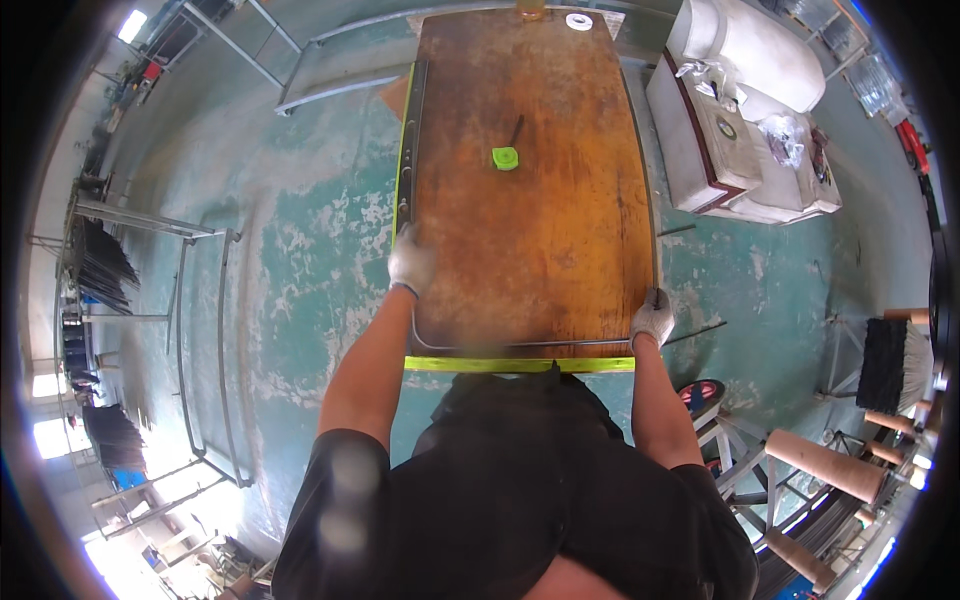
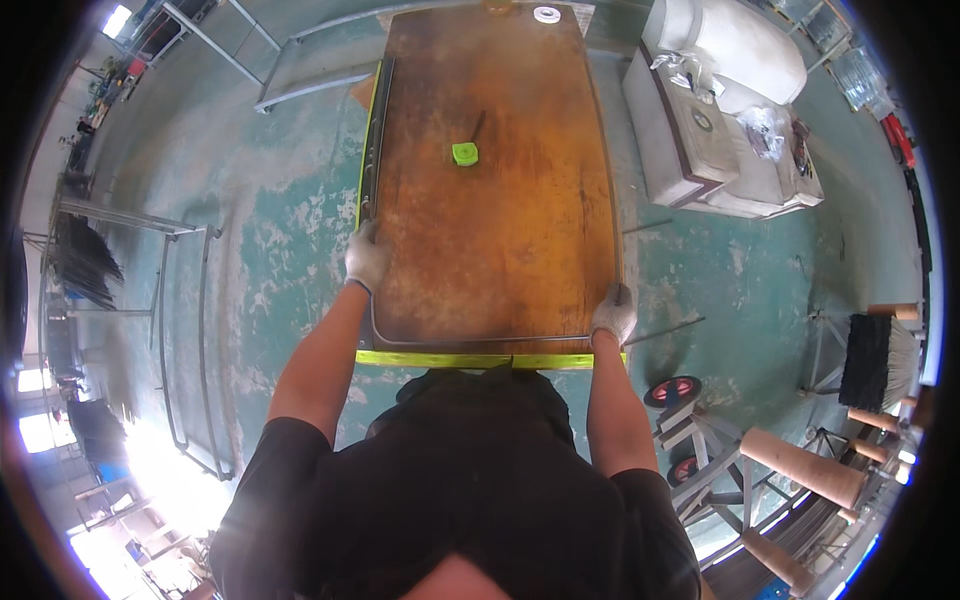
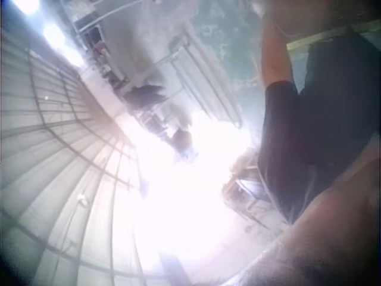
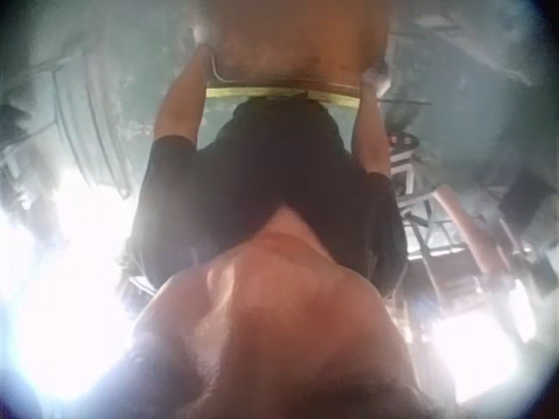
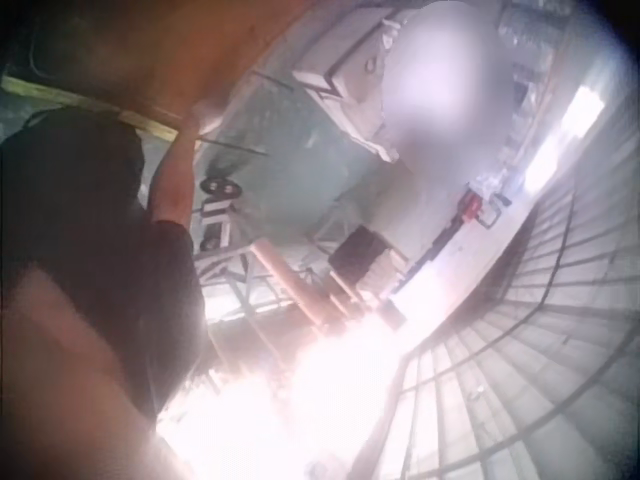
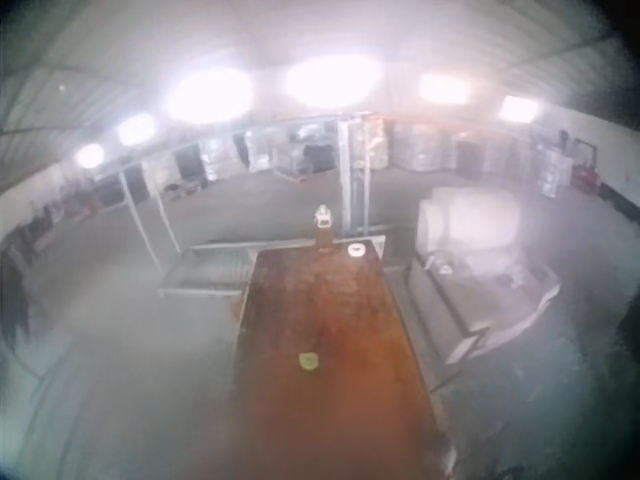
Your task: The person feeds metal rods into a bending machine, operates the machine to bend them, and then uses a wooden jig to shape the bent rods into rectangular frames. The person also uses a tape measure to check dimensions and adjusts a clamp on the machine.
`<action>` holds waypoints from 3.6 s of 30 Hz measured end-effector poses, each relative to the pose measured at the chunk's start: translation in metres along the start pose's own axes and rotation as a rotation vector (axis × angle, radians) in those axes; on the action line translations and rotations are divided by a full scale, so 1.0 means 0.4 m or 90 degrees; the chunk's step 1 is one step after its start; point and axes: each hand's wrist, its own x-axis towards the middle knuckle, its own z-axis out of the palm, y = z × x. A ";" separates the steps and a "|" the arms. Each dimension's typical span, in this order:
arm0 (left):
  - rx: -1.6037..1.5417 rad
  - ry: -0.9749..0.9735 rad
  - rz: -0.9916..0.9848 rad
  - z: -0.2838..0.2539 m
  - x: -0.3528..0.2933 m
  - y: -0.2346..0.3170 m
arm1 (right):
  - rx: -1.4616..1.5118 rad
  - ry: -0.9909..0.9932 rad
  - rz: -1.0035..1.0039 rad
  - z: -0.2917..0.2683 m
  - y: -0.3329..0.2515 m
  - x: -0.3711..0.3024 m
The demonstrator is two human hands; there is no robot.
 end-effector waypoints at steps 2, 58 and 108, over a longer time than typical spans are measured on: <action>0.054 -0.067 -0.003 0.015 -0.086 0.009 | -0.050 -0.004 -0.008 -0.003 -0.014 -0.003; 0.294 -0.333 0.317 -0.121 -0.531 0.011 | -0.463 -0.075 -0.076 -0.161 0.008 -0.191; -0.796 -0.460 0.088 -0.750 -0.199 0.685 | 0.375 -0.606 -0.643 -0.285 -0.757 -0.737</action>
